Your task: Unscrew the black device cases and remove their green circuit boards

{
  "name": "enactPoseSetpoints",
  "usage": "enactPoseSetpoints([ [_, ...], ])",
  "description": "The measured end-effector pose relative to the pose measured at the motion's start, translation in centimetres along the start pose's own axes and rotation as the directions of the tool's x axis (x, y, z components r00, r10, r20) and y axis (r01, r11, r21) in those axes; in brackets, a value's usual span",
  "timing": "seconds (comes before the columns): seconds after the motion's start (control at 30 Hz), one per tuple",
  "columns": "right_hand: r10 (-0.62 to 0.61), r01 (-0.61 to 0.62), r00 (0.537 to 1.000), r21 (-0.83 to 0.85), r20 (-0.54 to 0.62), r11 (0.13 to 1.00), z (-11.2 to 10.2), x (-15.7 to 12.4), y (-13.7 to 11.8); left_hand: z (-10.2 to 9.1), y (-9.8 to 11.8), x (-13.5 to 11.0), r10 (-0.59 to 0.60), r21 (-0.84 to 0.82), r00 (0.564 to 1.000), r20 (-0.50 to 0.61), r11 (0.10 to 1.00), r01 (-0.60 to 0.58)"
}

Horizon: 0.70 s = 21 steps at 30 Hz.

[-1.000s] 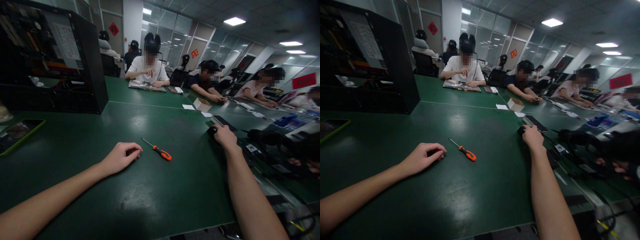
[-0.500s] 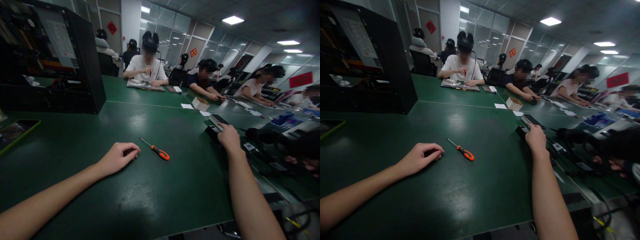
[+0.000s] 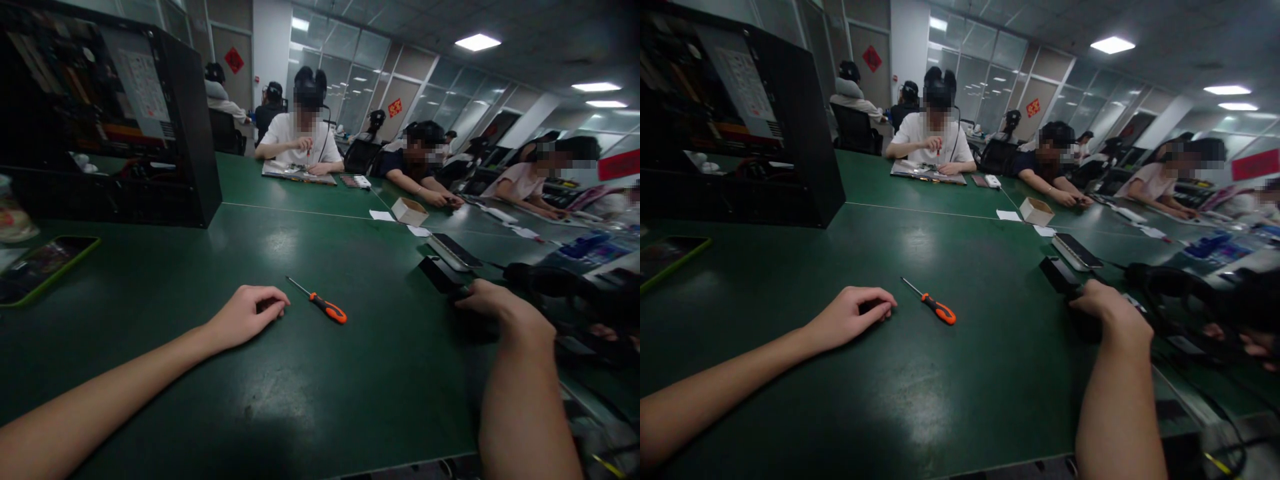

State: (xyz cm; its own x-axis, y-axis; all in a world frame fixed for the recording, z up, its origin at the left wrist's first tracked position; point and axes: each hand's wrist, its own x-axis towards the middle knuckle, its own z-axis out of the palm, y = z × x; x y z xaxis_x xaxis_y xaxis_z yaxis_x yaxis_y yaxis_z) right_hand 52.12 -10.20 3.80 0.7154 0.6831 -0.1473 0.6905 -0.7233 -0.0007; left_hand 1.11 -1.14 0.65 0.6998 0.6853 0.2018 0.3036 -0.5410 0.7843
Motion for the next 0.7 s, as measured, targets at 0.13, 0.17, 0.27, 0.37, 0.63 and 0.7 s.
enactPoseSetpoints([
  [0.13,-0.132,0.133,0.991,-0.008,0.008,0.991,0.1,0.0,-1.9,0.0,0.1,0.0,0.004,0.004,1.000,0.000,1.000,-0.004],
  [0.17,-0.169,0.169,0.986,-0.008,0.011,0.986,0.2,-0.2,-2.6,0.0,0.1,0.0,0.004,0.007,1.000,0.000,1.000,-0.004],
  [0.27,-0.277,0.276,0.961,0.009,0.019,0.961,0.6,-1.6,-5.2,0.0,0.0,0.0,0.006,0.010,1.000,0.000,1.000,-0.006],
  [0.37,-0.454,0.453,0.891,0.071,-0.010,0.889,1.2,-3.9,-8.2,0.0,-0.2,0.0,0.014,0.013,1.000,0.005,1.000,-0.014],
  [0.63,-0.805,0.840,0.542,0.124,-0.243,0.528,3.2,-10.7,-15.5,-0.1,0.0,0.0,0.002,0.024,1.000,0.020,1.000,-0.003],
  [0.7,-0.823,0.872,0.488,0.124,-0.290,0.473,3.5,-12.3,-16.8,-0.1,0.1,0.0,-0.007,0.033,1.000,0.006,0.999,0.007],
])
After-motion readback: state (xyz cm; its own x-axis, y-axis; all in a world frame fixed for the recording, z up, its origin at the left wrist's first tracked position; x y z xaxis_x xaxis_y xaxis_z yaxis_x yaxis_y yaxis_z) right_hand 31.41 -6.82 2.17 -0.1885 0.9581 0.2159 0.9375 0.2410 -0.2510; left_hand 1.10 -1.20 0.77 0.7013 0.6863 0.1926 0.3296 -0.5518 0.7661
